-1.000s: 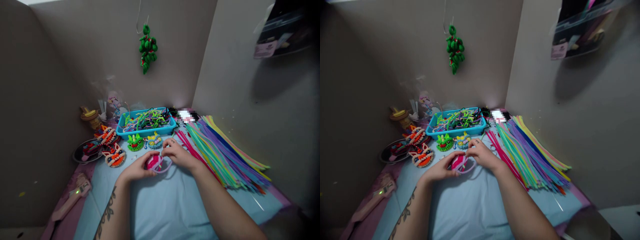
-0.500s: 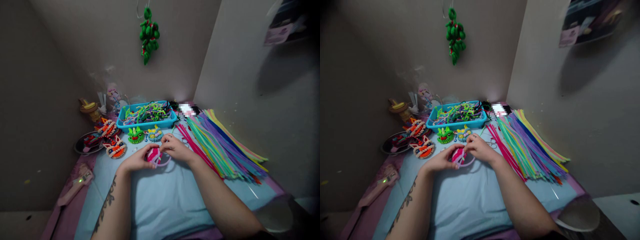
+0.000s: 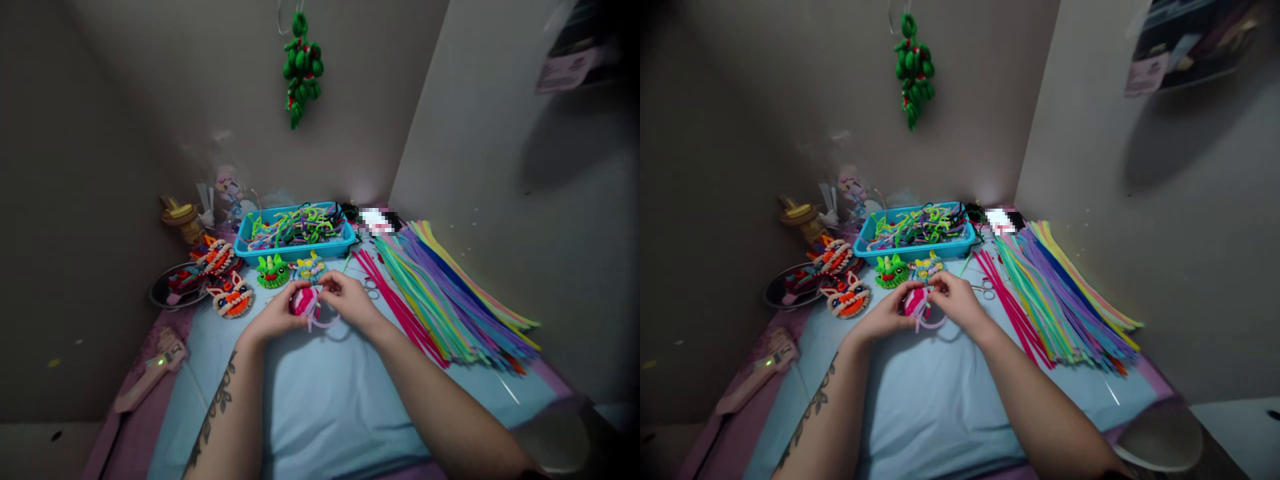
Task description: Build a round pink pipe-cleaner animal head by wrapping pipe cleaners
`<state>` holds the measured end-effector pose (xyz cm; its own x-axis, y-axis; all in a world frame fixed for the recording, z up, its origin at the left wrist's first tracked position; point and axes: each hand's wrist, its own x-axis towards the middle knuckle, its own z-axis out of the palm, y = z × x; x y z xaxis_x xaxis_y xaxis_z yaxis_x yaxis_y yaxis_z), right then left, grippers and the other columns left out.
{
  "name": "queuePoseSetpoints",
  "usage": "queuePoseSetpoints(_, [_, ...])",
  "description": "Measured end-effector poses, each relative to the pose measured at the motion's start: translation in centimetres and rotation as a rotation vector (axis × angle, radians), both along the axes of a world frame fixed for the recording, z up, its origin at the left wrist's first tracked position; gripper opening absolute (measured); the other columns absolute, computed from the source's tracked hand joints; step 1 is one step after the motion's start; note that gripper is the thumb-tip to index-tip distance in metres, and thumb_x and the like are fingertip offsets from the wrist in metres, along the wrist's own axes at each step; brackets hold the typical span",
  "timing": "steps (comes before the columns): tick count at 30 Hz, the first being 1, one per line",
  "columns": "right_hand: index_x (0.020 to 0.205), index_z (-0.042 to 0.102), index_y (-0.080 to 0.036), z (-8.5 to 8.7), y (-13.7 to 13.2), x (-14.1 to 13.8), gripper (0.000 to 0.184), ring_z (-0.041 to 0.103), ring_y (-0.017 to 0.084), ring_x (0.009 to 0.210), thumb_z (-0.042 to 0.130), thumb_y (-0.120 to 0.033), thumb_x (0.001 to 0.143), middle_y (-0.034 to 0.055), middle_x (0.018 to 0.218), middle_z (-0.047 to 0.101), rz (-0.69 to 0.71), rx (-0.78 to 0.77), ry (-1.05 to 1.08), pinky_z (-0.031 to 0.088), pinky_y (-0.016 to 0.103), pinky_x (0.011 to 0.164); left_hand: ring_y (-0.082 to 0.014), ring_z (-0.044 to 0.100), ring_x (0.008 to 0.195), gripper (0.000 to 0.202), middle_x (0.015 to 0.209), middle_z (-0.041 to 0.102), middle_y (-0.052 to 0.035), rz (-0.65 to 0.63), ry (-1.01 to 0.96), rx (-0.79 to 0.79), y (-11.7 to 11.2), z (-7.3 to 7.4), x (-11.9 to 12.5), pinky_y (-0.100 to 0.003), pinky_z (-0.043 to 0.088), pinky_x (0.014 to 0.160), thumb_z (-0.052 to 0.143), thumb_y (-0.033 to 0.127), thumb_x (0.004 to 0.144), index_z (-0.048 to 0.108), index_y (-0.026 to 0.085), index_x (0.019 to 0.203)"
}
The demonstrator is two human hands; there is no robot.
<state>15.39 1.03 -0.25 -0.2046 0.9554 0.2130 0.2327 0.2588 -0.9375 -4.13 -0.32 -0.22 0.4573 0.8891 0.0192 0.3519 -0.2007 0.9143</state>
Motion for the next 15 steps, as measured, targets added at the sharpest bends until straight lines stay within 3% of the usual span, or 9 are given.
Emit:
queuePoseSetpoints(3, [0.081, 0.057, -0.018, -0.4, -0.1, -0.8, 0.015, 0.055, 0.014, 0.061, 0.063, -0.02, 0.068, -0.0034, 0.065, 0.057, -0.042, -0.059, 0.079, 0.042, 0.025, 0.059, -0.0223, 0.057, 0.099, 0.07, 0.117, 0.057, -0.0078, 0.054, 0.014, 0.012, -0.1, 0.1, 0.2, -0.034, 0.046, 0.086, 0.076, 0.027, 0.064, 0.045, 0.019, 0.126])
queuePoseSetpoints(7, [0.085, 0.054, -0.018, -0.5, -0.1, -0.9, 0.017, 0.059, 0.017, 0.068, 0.055, -0.034, 0.079, 0.0008, 0.072, 0.06, -0.016, -0.065, 0.173, 0.047, 0.028, 0.062, -0.0222, 0.057, 0.099, 0.07, 0.116, 0.057, -0.0074, 0.098, -0.014, -0.013, -0.1, 0.3, 0.5, -0.034, 0.046, 0.086, 0.076, 0.026, 0.062, 0.046, 0.019, 0.125])
queuePoseSetpoints(9, [0.099, 0.055, -0.019, -0.3, -0.2, -0.6, 0.025, 0.061, 0.021, 0.086, 0.05, -0.039, 0.084, 0.007, 0.091, 0.063, -0.029, 0.062, 0.137, 0.048, 0.033, 0.072, -0.0226, 0.057, 0.099, 0.069, 0.116, 0.057, -0.0082, 0.149, -0.085, -0.042, 0.1, 0.3, 0.6, -0.034, 0.046, 0.086, 0.076, 0.026, 0.061, 0.047, 0.018, 0.124])
queuePoseSetpoints(11, [0.111, 0.054, -0.02, 0.1, -0.5, -0.2, 0.033, 0.054, 0.025, 0.106, 0.051, -0.04, 0.085, 0.0112, 0.113, 0.057, -0.082, 0.28, 0.035, 0.045, 0.04, 0.085, -0.0239, 0.057, 0.102, 0.068, 0.119, 0.057, -0.0098, 0.249, -0.173, -0.043, 0.4, 0.1, 0.5, -0.034, 0.046, 0.087, 0.076, 0.028, 0.061, 0.048, 0.018, 0.122])
queuePoseSetpoints(13, [0.112, 0.056, -0.022, 0.3, -1.0, 0.0, 0.033, 0.05, 0.027, 0.11, 0.057, -0.037, 0.082, 0.0111, 0.115, 0.054, -0.098, 0.49, -0.085, 0.042, 0.043, 0.091, -0.025, 0.056, 0.106, 0.066, 0.122, 0.055, -0.0105, 0.36, -0.234, -0.014, 0.7, -0.1, 0.4, -0.035, 0.045, 0.09, 0.076, 0.03, 0.062, 0.049, 0.017, 0.121])
queuePoseSetpoints(15, [0.109, 0.059, -0.024, 0.4, -1.5, -0.3, 0.03, 0.053, 0.024, 0.101, 0.061, -0.03, 0.08, 0.0091, 0.104, 0.056, -0.017, 0.612, -0.178, 0.045, 0.041, 0.087, -0.025, 0.056, 0.107, 0.063, 0.121, 0.056, -0.01, 0.429, -0.257, 0.018, 0.9, -0.3, 0.3, -0.036, 0.045, 0.092, 0.074, 0.03, 0.064, 0.049, 0.018, 0.12])
